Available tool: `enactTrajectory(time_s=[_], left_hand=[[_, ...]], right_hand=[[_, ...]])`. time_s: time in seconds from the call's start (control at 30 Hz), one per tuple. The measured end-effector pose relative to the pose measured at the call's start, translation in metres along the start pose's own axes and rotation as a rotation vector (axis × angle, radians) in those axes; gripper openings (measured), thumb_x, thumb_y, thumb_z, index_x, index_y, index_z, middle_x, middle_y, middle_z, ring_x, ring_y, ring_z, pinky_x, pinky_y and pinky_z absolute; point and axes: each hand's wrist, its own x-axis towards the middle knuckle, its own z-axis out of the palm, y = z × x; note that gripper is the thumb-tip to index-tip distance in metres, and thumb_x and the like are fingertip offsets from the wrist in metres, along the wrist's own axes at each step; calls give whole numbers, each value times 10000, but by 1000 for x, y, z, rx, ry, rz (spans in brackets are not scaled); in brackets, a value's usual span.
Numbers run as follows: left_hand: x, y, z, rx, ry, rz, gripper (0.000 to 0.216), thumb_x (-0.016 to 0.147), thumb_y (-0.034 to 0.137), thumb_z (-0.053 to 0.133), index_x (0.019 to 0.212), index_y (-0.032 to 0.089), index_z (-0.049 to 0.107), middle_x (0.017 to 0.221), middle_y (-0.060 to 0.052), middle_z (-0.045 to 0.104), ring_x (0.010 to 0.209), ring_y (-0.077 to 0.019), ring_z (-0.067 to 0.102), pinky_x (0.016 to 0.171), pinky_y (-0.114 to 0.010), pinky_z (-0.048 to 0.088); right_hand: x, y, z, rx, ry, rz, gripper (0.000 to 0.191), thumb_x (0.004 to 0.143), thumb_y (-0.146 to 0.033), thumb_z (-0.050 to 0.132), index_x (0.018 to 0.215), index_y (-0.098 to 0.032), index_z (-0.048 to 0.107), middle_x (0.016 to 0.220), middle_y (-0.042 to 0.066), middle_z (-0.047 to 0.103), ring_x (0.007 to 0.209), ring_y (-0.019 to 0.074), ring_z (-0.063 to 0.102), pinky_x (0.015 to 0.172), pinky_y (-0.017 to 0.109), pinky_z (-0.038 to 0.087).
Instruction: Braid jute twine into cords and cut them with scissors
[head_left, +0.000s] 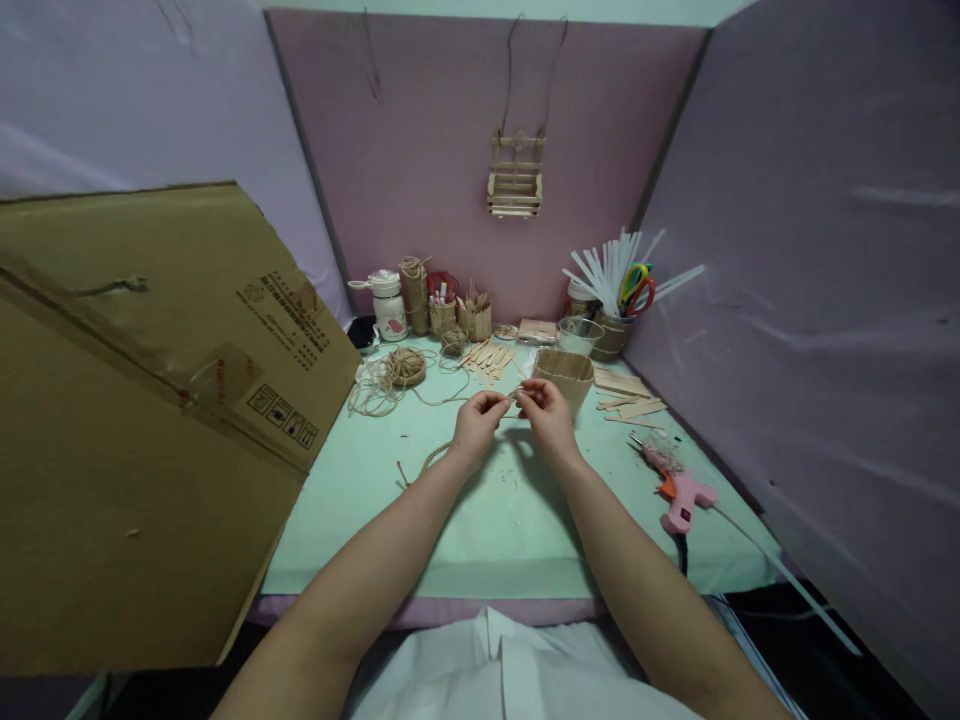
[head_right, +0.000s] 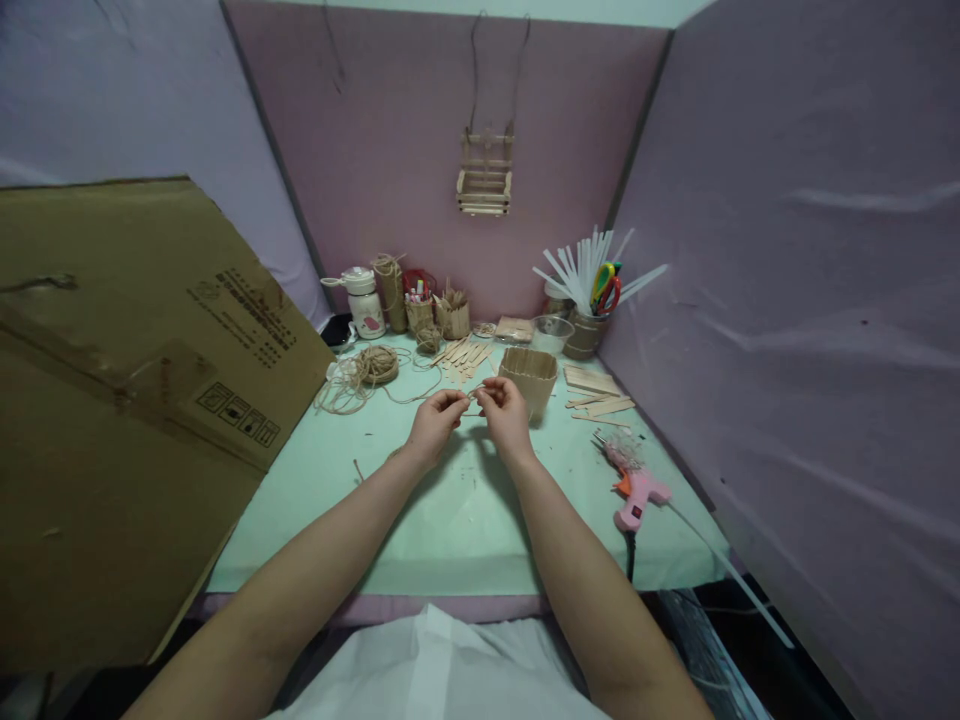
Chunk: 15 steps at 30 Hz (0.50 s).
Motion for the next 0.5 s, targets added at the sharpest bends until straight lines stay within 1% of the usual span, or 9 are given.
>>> enactTrajectory(time_s=[0.07,0.17,0.27,0.33,0.4,0.5], left_hand=[[0,0,0,2,1,2,195,636,317,660,727,160,590,625,39,520,555,-67,415,517,-203,322],[2,-3,-1,-2,42,36,200,637,318,660,735,157,593,635,34,528,576,-73,422,532,-205,330],[6,-6,-3,10,98,77,200,640,318,659,743,157,597,638,30,539,588,-81,434,549,-212,343],[7,-7,-4,34,112,98,195,649,317,653,750,159,600,656,22,555,609,-88,455,571,-216,362],[6,-7,-4,61,104,138,187,662,317,646,751,159,601,678,12,572,639,-97,480,608,-223,385],[3,-5,-3,119,69,225,166,683,311,636,740,157,607,697,1,588,664,-104,497,660,-237,405]], right_hand=[[1,2,-1,-21,30,-28,297,667,-376,665,851,-201,512,764,3,579,671,136,535,574,263,441],[0,2,-2,-102,62,-119,233,677,-361,665,766,-195,527,727,-4,554,660,131,512,596,266,429],[-3,-4,-1,-226,44,-231,179,712,-361,639,740,-190,593,765,21,571,709,147,527,633,278,431],[-6,-9,0,-296,12,-283,175,737,-367,620,741,-193,636,807,40,587,748,159,542,642,283,432],[-8,-11,1,-329,-14,-296,182,749,-371,611,746,-196,662,815,48,599,763,166,553,652,289,432],[-6,-8,1,-317,-18,-250,201,740,-386,620,749,-194,678,776,43,611,747,170,555,671,302,433]])
